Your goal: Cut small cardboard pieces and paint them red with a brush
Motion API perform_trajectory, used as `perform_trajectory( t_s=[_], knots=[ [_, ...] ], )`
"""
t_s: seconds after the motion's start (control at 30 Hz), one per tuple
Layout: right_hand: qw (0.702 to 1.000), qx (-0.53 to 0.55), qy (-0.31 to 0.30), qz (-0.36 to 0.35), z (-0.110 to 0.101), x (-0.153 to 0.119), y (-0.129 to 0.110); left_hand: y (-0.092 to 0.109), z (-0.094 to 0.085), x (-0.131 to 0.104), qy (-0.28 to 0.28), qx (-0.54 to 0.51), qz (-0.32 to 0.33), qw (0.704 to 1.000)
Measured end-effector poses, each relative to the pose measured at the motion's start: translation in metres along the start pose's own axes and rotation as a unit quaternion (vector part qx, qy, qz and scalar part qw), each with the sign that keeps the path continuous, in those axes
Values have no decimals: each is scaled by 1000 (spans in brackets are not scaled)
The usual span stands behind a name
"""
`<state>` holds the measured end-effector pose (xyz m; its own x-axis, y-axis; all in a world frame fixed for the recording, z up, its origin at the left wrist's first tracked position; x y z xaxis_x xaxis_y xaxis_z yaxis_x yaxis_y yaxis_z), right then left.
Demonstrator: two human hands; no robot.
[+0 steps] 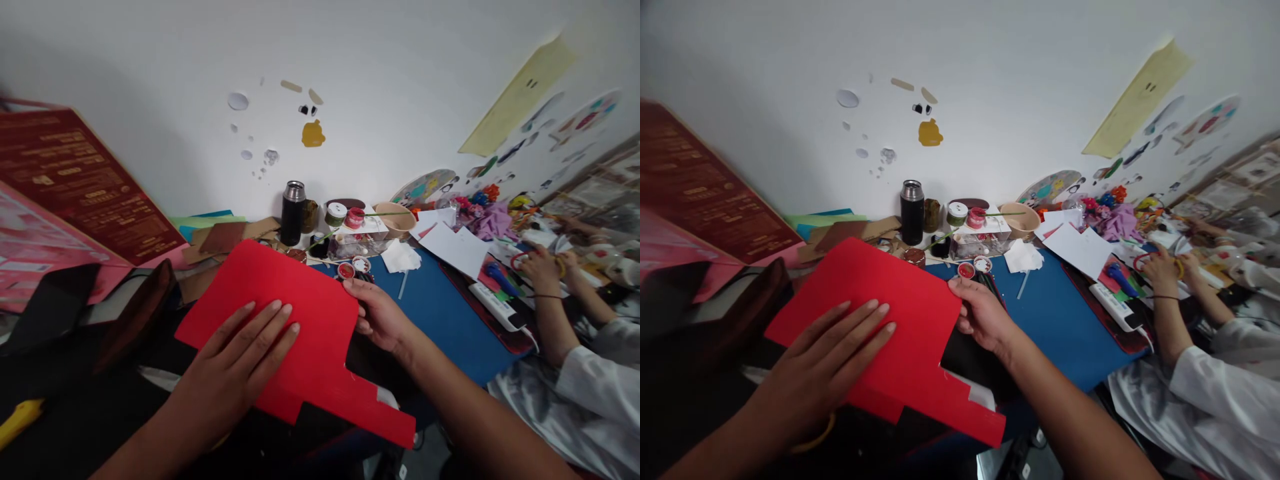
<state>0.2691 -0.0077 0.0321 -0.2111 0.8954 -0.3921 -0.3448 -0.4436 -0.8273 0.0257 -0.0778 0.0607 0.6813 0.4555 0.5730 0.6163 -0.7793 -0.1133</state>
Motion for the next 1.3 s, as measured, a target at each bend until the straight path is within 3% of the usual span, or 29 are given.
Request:
perform_trajectory(
  t_s=[0.13,0.23,0.3,0.37,0.5,0.53,0.6,0.7,0.8,0.9,0.97,1.1,1.2,1.3],
  knots=[
    [997,-68,16,-25,-1,-1,2,3,-23,3,9,1,1,1000],
    [988,-149,-2,-50,6,-6,-9,14,-48,13,44,24,-7,999],
    [972,-219,-18,-77,11,-8,-21,22,-55,18,47,47,-37,997],
    [951,-290,-28,-103,13,-8,-34,31,-47,18,7,59,-78,995],
    [904,-402,-47,-135,1,2,-42,53,2,5,-97,27,-92,991],
    [893,-426,-59,-129,-5,6,-39,58,18,-1,-149,21,-82,985],
    [883,-449,-75,-110,-17,14,-28,63,43,-9,-202,41,-91,974],
    [875,-470,-60,-96,-32,22,-8,69,64,-15,-242,68,-93,963],
    [850,-514,-40,-107,-31,22,11,82,73,-13,-238,68,-103,963],
    [773,-608,-34,-177,-14,17,22,103,81,-8,-218,59,-119,967],
    [739,-641,-39,-203,-3,15,29,124,90,-6,-208,43,-117,970],
    [740,-634,-45,-221,8,15,48,153,104,-3,-216,-18,-99,971],
    [746,-625,-33,-227,4,14,67,141,97,-2,-288,-100,-81,949],
    [737,-622,-11,-263,-1,12,80,101,71,2,-324,-282,-45,902]
  ],
)
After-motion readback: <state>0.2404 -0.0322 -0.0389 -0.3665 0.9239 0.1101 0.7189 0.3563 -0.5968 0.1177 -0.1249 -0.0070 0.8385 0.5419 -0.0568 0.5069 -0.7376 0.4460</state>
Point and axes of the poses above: each hand's wrist, its own x-axis towards the middle knuckle, its own z-axis out of the palm, y = z × x, the point moved 5 cm from there along x, towards the middle knuckle, and after that the axes turned 3 degrees about y, right-handed, at the moved point
